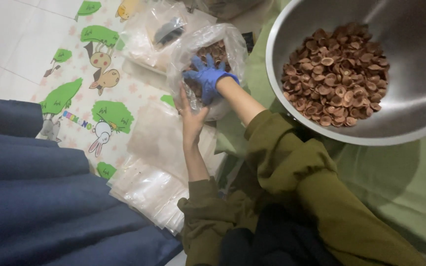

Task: The person transfers snacks from a large plastic bag into a metal bowl on a digital scale by hand, then pours a measured portion into a small plastic bag.

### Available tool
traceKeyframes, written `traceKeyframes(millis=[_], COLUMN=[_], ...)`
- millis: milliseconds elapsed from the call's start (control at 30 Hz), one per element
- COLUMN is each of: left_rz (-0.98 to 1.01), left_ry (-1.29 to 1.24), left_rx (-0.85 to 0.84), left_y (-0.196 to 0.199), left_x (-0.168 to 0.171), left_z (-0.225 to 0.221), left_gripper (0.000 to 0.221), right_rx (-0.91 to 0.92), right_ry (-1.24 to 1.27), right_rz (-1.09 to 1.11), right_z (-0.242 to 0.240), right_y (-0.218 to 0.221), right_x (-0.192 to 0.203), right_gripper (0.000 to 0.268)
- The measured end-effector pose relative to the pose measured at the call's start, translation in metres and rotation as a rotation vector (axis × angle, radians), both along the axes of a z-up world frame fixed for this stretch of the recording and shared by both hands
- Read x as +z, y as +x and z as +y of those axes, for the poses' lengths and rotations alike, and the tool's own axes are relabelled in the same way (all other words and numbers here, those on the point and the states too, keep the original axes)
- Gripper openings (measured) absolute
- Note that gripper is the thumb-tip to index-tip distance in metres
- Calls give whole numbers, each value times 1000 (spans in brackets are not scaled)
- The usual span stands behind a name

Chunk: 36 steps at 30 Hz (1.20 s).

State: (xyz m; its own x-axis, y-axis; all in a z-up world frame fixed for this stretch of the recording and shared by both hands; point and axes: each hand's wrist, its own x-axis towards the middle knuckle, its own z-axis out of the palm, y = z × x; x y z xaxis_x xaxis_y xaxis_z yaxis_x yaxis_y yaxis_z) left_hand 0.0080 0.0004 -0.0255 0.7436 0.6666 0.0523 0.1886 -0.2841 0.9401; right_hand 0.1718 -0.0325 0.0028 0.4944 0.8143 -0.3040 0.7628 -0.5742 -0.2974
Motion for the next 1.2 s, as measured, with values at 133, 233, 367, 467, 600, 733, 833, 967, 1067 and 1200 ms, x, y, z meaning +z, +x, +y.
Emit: traceKeyframes(millis=[133,233,367,467,600,733,833,967,1067,1200], left_rz=[3,-4,7,-6,-57,-26,-44,-13,-4,59], left_ry=[-28,47,11,20,-40,-39,-17,15,15,30], left_rx=[-6,-3,9,-1,-135,-143,-151,-133,-125,-109], left_y=[2,-2,0,0,-7,-8,-7,-5,-6,-8], left_x=[3,-8,-5,0,7,11,6,2,-2,2], left_z=[-1,3,-2,-6,3,2,5,6,7,6], left_gripper=[107,108,104,104,99,99,98,100,99,100], right_rx=[38,72,34,9,174,70,-469,-38,-284,-399], right_ry=[-16,33,10,-24,-45,17,-77,78,189,-39], right_rz=[-46,-18,28,73,29,49,450,143,389,398], right_z=[-1,-4,11,24,-8,4,12,-10,-9,4], right_y=[1,1,8,14,-5,6,8,0,-7,-10], right_x=[8,13,-12,-29,61,39,35,45,50,61], right_gripper=[106,86,85,87,56,39,90,68,76,78])
